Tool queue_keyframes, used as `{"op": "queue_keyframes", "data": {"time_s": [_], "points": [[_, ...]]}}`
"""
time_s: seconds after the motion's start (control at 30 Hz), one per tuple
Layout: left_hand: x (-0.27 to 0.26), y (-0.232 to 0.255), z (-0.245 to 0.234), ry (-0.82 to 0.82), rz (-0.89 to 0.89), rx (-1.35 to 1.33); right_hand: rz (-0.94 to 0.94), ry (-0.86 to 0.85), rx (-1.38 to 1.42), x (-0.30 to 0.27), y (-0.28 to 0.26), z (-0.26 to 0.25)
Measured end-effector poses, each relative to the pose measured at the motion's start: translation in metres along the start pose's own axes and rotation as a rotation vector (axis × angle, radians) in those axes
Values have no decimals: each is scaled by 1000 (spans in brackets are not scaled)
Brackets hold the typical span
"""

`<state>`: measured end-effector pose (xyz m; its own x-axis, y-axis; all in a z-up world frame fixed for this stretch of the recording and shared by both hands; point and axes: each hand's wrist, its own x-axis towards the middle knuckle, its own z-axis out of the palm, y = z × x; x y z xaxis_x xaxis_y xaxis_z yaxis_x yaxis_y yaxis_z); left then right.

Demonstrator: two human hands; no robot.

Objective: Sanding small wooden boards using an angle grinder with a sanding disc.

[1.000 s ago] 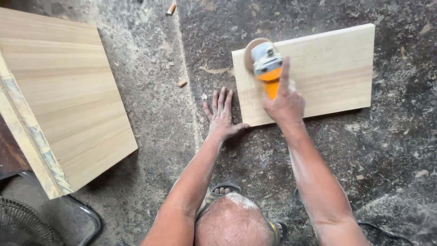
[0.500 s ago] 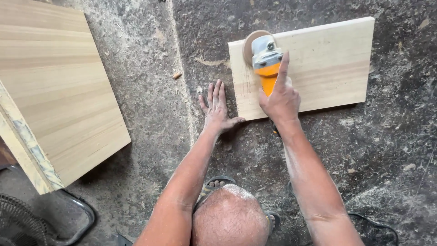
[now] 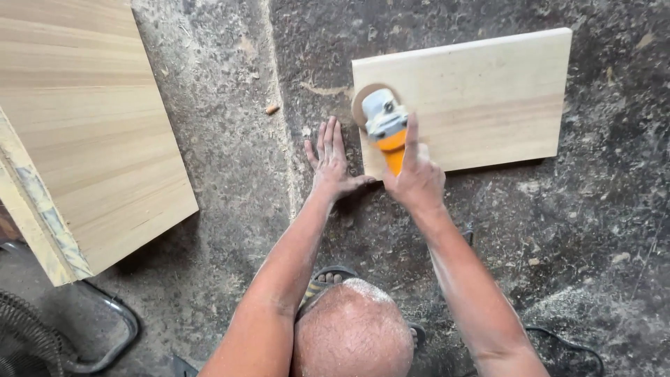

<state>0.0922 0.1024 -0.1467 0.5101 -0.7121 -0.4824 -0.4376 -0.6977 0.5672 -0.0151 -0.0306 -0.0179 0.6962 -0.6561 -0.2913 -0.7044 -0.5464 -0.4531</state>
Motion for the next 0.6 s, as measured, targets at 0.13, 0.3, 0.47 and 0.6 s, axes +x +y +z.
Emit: {"op": "queue_keyframes", "data": {"time_s": [0.13, 0.3, 0.47, 0.6], "points": [[-4, -3, 5, 5, -5, -17, 15, 36, -28, -12, 11, -6], [-2, -5, 5, 17, 10, -25, 15, 29, -12, -21, 20, 19], [-13, -14, 7, -25, 12, -43, 121, 39, -126, -40, 45, 29], [7, -32, 10, -3, 115, -226, 0, 63, -113, -43, 46, 34]]}}
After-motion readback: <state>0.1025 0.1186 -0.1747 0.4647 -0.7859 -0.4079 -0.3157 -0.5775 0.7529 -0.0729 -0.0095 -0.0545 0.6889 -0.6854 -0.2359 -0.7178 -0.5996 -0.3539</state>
